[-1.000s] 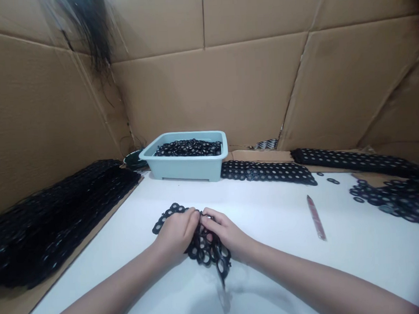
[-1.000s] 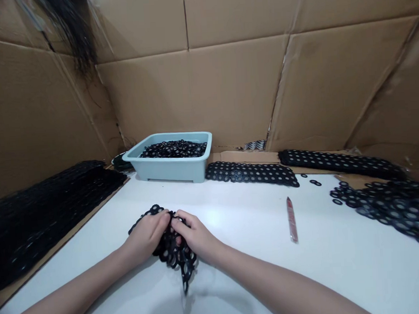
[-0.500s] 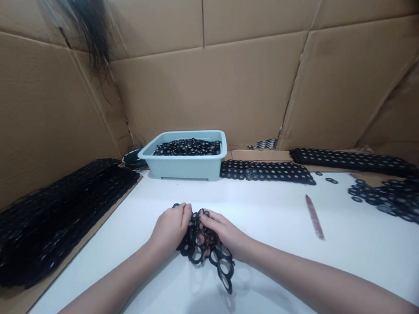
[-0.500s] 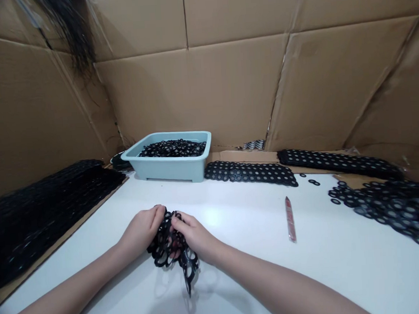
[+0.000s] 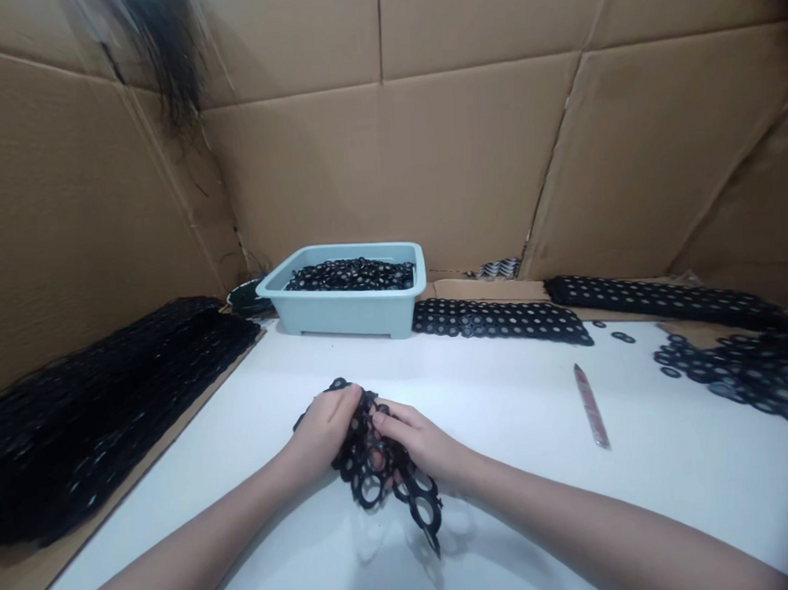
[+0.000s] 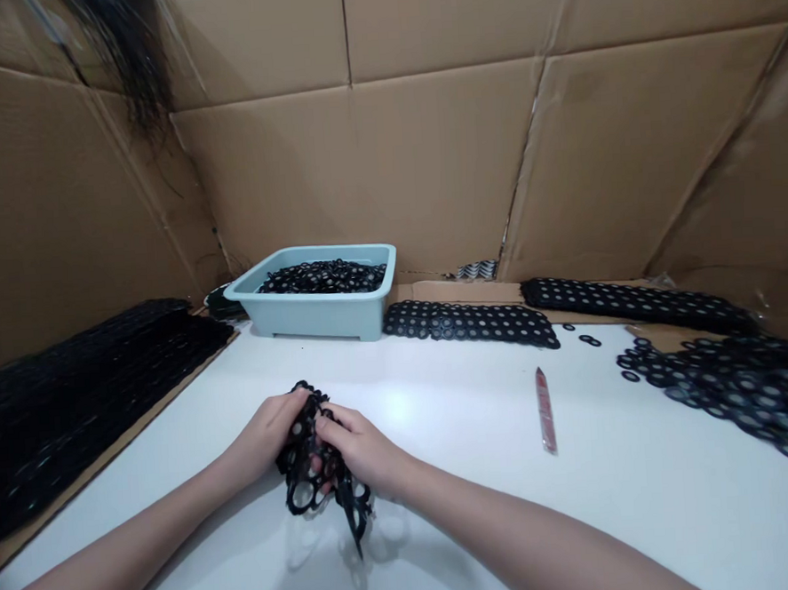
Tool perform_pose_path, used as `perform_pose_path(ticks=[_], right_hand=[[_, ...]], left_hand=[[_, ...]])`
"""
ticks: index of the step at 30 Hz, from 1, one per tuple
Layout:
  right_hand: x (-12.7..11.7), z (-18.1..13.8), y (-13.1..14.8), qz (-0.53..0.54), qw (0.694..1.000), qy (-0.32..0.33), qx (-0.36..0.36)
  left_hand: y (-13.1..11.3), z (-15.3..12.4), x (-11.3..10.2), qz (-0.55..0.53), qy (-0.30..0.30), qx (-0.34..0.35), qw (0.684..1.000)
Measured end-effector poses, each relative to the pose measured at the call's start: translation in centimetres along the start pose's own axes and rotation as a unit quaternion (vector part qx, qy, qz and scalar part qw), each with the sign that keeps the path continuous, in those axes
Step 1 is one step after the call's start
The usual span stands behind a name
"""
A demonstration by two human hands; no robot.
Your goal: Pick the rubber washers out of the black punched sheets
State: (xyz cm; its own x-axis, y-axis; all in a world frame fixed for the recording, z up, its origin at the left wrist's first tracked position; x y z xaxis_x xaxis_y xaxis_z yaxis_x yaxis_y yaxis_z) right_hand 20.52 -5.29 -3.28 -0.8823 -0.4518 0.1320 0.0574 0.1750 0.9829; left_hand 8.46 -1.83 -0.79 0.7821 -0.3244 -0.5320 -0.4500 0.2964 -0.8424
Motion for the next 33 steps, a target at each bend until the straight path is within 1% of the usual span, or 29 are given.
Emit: perform_pose_path(ticks=[2,4,5,6,7,8,10,12,13,15,20,27,30,33], right_hand=[[-0.3,0.2,-0.1,0.026,0.999,-0.024,-0.004],[-0.6,0.4,-0.2,0.035,0.998,-0.046,-0.016],[-0.7,0.4,-0.3,0.034,0.998,-0.052,-0.017],[-0.8,0.5,-0.3,0.031,0.998,-0.055,-0.012],[-0.8,0.5,-0.4,0.028,0.998,-0.057,-0.004],[-0.9,0.5,-0.4,0.026,0.998,-0.062,0.004],[-0.9,0.5,-0.3,0.023,0.997,-0.071,0.011],[-0.8,0.4,-0.2,0.018,0.997,-0.071,0.0],[-0.8,0.4,-0.1,0.016,0.998,-0.067,-0.007],[-0.6,0.4,-0.2,0.016,0.998,-0.056,-0.016],[-0.5,0.4,-0.4,0.027,0.998,-0.046,-0.022],[-0.5,0.4,-0.3,0.004,0.998,-0.047,-0.042],[-0.6,0.3,-0.2,0.006,0.998,-0.05,-0.034],[-0.8,0.3,0.0,0.005,0.997,-0.074,-0.008]], left_hand=[[0.9,0.6,-1.3,-0.06,-0.069,-0.033,0.995],[1.7,1.0,-2.9,-0.084,-0.165,-0.056,0.981],[1.8,1.0,-3.5,-0.074,-0.205,-0.049,0.975],[1.7,1.0,-3.9,-0.045,-0.23,-0.044,0.971],[1.4,0.9,-3.9,-0.002,-0.23,-0.039,0.972],[1.0,0.7,-3.6,0.045,-0.208,-0.032,0.977],[0.2,0.3,-2.2,0.119,-0.123,-0.017,0.985],[-0.6,-0.2,-0.7,0.139,-0.042,-0.002,0.989],[-0.8,-0.4,-0.1,0.137,-0.012,0.003,0.991],[-1.0,-0.7,0.4,0.126,0.02,0.008,0.992],[-0.5,-0.6,0.1,0.113,0.017,-0.001,0.993],[-0.9,-0.9,0.8,0.023,0.039,0.0,0.999],[-0.8,-0.9,1.1,0.003,0.051,-0.006,0.999],[0.1,-0.5,1.2,-0.037,0.047,-0.033,0.998]])
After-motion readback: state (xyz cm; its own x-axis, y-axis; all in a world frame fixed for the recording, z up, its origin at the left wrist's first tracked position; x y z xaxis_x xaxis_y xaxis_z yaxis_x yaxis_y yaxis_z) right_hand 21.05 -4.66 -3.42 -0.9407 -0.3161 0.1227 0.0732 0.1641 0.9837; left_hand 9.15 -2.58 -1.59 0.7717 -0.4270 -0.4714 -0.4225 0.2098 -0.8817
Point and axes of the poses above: each hand's wrist, its own z-axis towards the middle knuckle, its own x-axis out of the palm, y = z × x, the point moved 3 cm from there along z, towards the middle knuckle, and after that the axes turned 11 degrees about -z, right-handed, at the moved point
